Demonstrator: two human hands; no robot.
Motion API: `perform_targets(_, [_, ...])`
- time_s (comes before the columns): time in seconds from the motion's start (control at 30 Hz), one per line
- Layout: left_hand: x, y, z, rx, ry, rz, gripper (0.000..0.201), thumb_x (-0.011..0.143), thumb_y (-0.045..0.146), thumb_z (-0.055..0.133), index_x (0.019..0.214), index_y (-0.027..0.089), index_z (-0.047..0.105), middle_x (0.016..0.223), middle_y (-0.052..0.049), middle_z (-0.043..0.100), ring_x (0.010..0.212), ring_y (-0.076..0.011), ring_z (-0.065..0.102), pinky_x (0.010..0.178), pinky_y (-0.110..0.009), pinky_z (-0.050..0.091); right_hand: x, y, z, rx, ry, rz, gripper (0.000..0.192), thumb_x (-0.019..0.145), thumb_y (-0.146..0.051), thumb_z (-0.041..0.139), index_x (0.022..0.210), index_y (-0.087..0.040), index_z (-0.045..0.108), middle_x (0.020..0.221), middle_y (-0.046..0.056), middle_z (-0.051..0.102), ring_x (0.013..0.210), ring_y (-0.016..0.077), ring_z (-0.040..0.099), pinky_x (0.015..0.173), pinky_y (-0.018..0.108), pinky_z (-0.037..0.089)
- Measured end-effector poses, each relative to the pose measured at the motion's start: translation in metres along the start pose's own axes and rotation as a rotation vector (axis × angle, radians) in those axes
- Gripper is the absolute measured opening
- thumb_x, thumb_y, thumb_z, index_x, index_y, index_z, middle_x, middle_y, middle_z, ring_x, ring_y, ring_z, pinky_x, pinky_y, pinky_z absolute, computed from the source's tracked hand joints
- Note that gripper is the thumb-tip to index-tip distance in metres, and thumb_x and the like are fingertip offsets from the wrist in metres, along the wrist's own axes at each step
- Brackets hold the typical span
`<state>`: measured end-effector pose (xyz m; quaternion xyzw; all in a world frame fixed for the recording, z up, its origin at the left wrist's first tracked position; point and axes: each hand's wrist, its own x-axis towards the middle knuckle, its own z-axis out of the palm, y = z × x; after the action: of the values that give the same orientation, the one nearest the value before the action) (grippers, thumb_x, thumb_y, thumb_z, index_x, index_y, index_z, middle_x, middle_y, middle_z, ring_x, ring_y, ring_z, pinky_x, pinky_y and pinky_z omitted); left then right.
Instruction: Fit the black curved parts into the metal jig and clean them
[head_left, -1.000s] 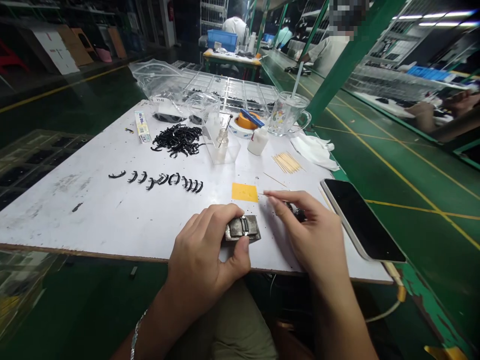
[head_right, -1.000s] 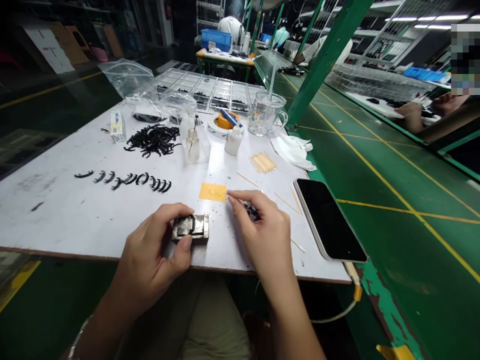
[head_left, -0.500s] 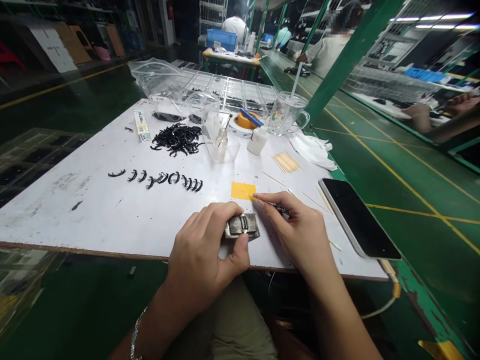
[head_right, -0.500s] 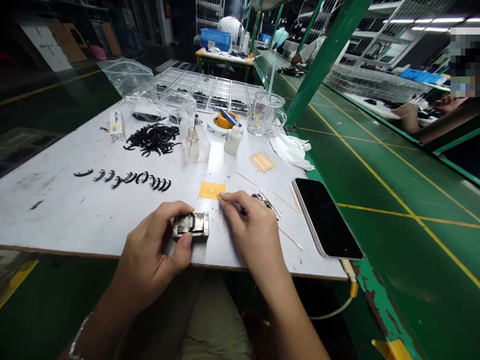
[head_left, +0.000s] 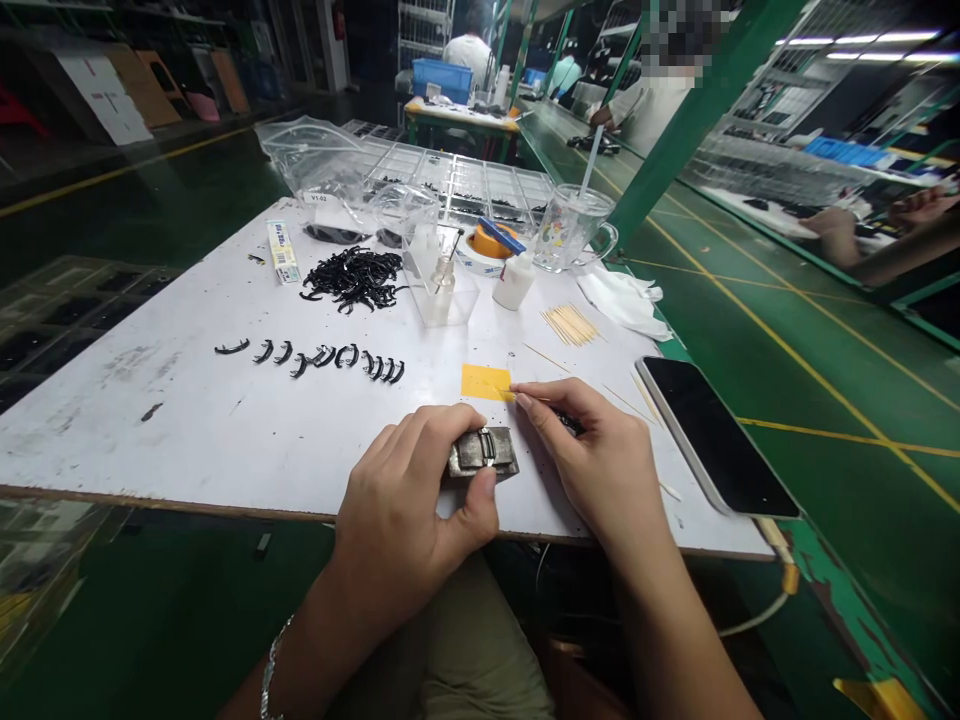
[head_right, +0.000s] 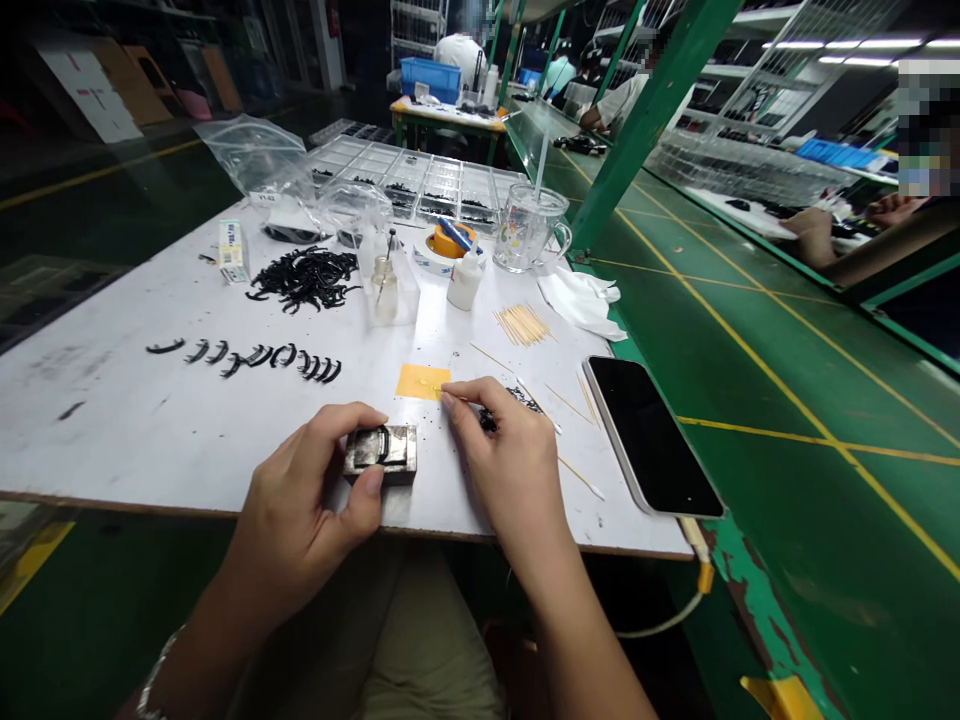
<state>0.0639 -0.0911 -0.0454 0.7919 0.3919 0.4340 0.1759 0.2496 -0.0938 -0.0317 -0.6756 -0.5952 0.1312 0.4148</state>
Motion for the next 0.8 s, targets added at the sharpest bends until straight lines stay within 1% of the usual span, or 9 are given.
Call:
perform_targets(0.37, [-0.0016,0.0,-0.0001,-0.007,-0.008,-0.023,0.019,0.097,0.026,0.049,0.116,0.024,0.05,0.1,0.0,0.063,0.085,-0.0162,0.06,0.076,-0.028,0.045,0.0024,0.0005,0.0019,0.006,-0.043,0.003,0.012,0.09,-0.028,0.067,0.096,-0.023,0.076,0.097,0.0,0.081,0.083,0.0182,0.074,0.074,0.029,0.054])
perform_targets(0.5, [-0.0015,-0.0003,-0.0004,0.0,-0.017,-0.023,0.019,0.097,0.027,0.048,0.115,0.024,0.05,0.099,-0.001,0.064,0.088,-0.0176,0.061,0.077,-0.029,0.046,0.0017,0.0005,0.001,0.011,-0.033,-0.002,0.011,0.09,-0.028,0.067,0.095,-0.023,0.076,0.095,0.0,0.081,0.082,0.0174,0.074,0.075,0.028,0.055])
perform_targets(0.63, [-0.0012,0.0,-0.0006,0.014,-0.016,-0.025,0.019,0.097,0.027,0.048,0.115,0.024,0.05,0.099,-0.002,0.064,0.087,-0.0186,0.062,0.077,-0.03,0.047,0.002,-0.0004,0.0012,-0.005,-0.008,-0.022,0.012,0.09,-0.028,0.067,0.094,-0.022,0.076,0.093,0.001,0.081,0.079,0.0179,0.073,0.074,0.03,0.056])
perform_targets(0.8, [-0.0009,0.0004,-0.0006,0.017,-0.017,-0.02,0.02,0.096,0.027,0.048,0.116,0.024,0.05,0.099,-0.002,0.065,0.087,-0.019,0.063,0.077,-0.031,0.048,0.0007,-0.0016,0.0004,0.024,-0.034,-0.009,0.011,0.09,-0.028,0.067,0.095,-0.023,0.075,0.099,0.003,0.081,0.087,0.0211,0.075,0.079,0.035,0.058])
